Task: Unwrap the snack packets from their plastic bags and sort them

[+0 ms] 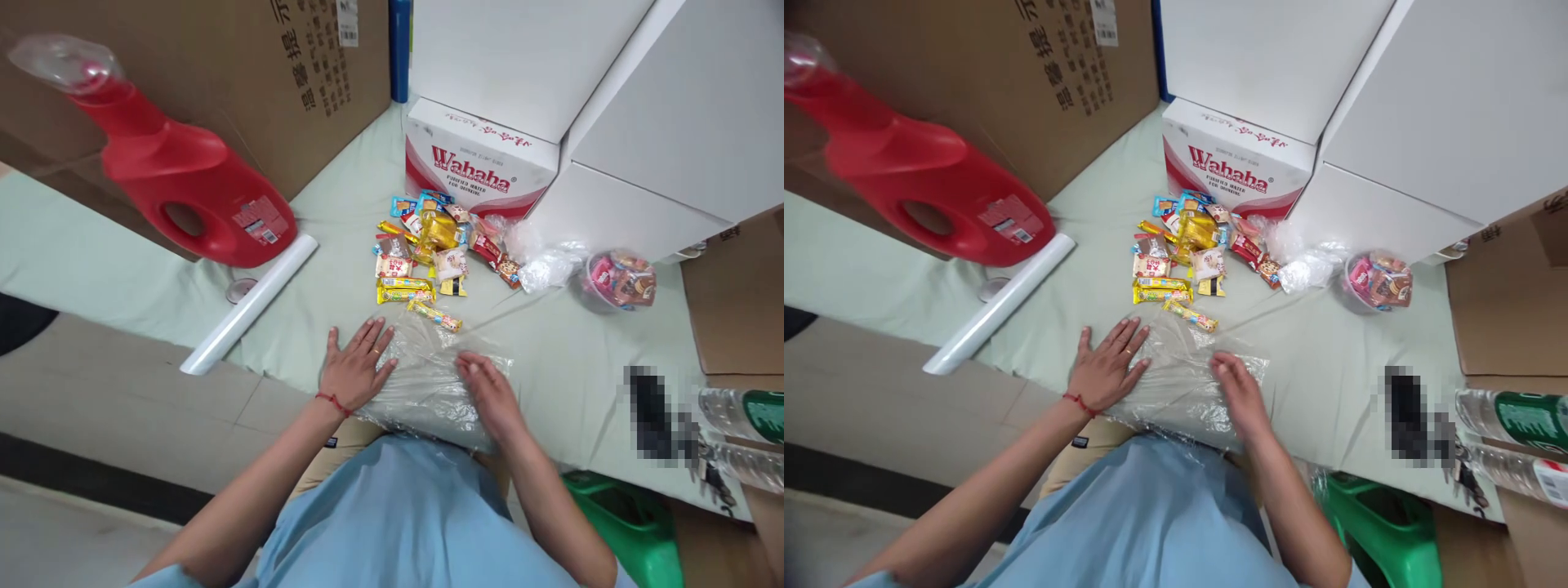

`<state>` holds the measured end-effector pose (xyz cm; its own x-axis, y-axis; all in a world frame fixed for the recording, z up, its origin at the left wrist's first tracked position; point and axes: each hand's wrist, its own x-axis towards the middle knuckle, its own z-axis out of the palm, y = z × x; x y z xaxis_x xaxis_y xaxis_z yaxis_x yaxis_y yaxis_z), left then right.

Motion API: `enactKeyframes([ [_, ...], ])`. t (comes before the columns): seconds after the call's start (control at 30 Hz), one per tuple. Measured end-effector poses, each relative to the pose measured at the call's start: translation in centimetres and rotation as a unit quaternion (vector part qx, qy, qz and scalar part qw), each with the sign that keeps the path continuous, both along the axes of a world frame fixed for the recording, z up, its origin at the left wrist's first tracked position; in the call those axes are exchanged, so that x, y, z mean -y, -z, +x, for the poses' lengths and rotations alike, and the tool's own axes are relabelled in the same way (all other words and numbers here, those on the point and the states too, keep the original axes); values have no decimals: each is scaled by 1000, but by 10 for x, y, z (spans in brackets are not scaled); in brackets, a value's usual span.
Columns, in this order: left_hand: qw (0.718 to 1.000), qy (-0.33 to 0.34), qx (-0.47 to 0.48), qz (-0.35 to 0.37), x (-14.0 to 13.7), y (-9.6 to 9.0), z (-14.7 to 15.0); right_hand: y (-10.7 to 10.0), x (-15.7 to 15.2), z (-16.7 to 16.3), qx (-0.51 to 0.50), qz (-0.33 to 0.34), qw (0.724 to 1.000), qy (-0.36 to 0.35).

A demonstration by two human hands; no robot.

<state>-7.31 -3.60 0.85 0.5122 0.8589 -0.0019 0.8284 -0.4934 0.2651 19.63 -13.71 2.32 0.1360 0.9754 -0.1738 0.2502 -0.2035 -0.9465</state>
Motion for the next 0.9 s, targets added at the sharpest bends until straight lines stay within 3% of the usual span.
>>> enactKeyframes([
  [0.07,1000,7,4,-3,0,-1,-1,-7,-18,27,-101,-21,992,67],
  [0.13,1000,11,13,-5,1,-1,-2,-16,-46,54,-101,-26,989,106],
  [0.27,999,4,29,-15,1,-1,-2,-26,-131,94,113,26,985,129],
  [0.37,999,0,34,-19,1,0,-2,-24,-204,104,305,67,936,163],
  [0.43,999,0,39,-18,1,0,-3,-21,-246,104,373,95,908,166],
  [0.53,999,3,50,-13,1,0,-4,-19,-285,99,406,111,897,138],
  [0.7,998,2,62,-8,1,-2,-5,-42,-292,103,374,176,898,148],
  [0.8,998,-2,66,-12,1,-2,-4,-70,-263,108,334,207,904,167],
  [0.9,997,-6,77,-16,1,-1,-3,-99,-215,104,333,171,919,122],
])
